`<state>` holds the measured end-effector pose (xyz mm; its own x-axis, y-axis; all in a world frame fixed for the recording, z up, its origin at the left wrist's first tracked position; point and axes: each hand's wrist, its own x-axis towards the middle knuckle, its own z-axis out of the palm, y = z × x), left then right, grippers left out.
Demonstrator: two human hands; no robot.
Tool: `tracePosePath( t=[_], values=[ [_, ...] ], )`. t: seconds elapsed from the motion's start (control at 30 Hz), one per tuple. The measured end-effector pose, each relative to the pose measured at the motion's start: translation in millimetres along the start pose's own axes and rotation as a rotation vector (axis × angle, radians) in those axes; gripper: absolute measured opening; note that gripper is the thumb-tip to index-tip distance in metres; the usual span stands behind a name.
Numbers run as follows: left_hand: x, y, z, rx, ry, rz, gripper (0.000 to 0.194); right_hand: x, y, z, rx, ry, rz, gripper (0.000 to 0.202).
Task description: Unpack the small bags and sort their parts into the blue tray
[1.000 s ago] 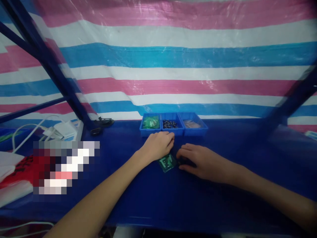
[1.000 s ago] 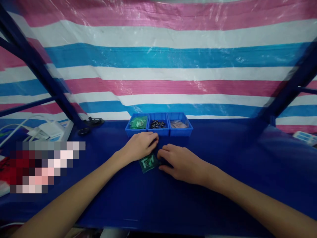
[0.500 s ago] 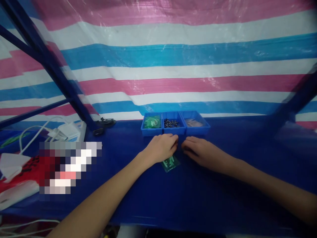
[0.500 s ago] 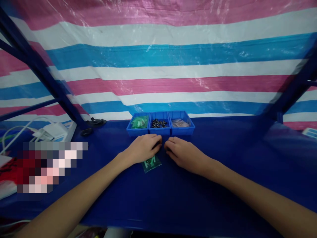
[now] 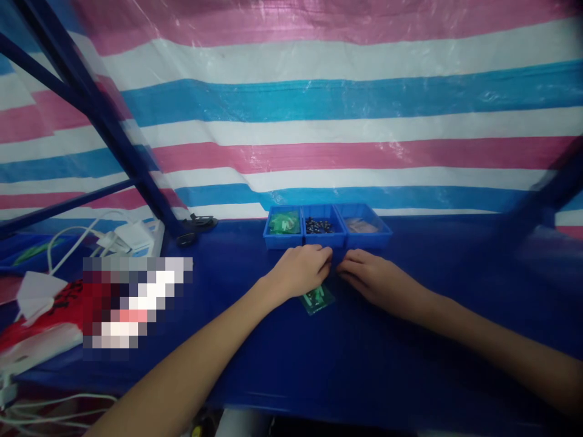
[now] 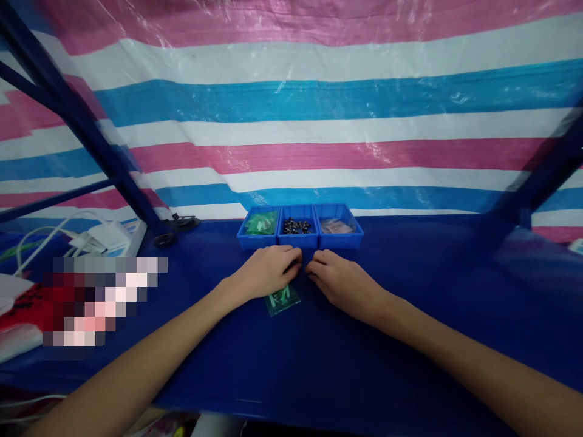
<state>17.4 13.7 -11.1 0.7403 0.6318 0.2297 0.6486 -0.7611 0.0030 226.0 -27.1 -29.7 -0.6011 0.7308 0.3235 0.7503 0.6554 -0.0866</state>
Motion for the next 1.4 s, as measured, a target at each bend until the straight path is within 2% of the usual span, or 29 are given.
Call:
tracePosePath(
  t=[0.17, 0.37, 0.67, 0.97, 1.2, 1.4],
  values=[
    [0, 1, -0.7, 0.013, 0.007, 0.000, 0.016, 0, 0, 0, 0.010, 0.024, 0.029, 0.015],
    [0, 4, -2.1, 0.001, 0.037, 0.062, 0.014, 1, -4, -5, 0.139, 0.132, 0.123, 0.012],
    [2, 6, -3.6, -0.030, 0.066, 0.111, 0.023, 3, -9, -12, 0.333, 0.261, 0.188, 0.014],
    [2, 6, -4.2, -0.053, 0.096, 0.116, 0.031, 7, -5, -12, 0.426, 0.224, 0.226, 0.013],
    [0, 9, -9.1, -0.117, 0.130, 0.075, 0.015, 6, 1, -8, 0.541, 0.204, 0.277, 0.011],
    [0, 8, -7.6, -0.122, 0.151, 0.090, 0.019, 6, -1, -9, 0.563, 0.193, 0.318, 0.016]
  ],
)
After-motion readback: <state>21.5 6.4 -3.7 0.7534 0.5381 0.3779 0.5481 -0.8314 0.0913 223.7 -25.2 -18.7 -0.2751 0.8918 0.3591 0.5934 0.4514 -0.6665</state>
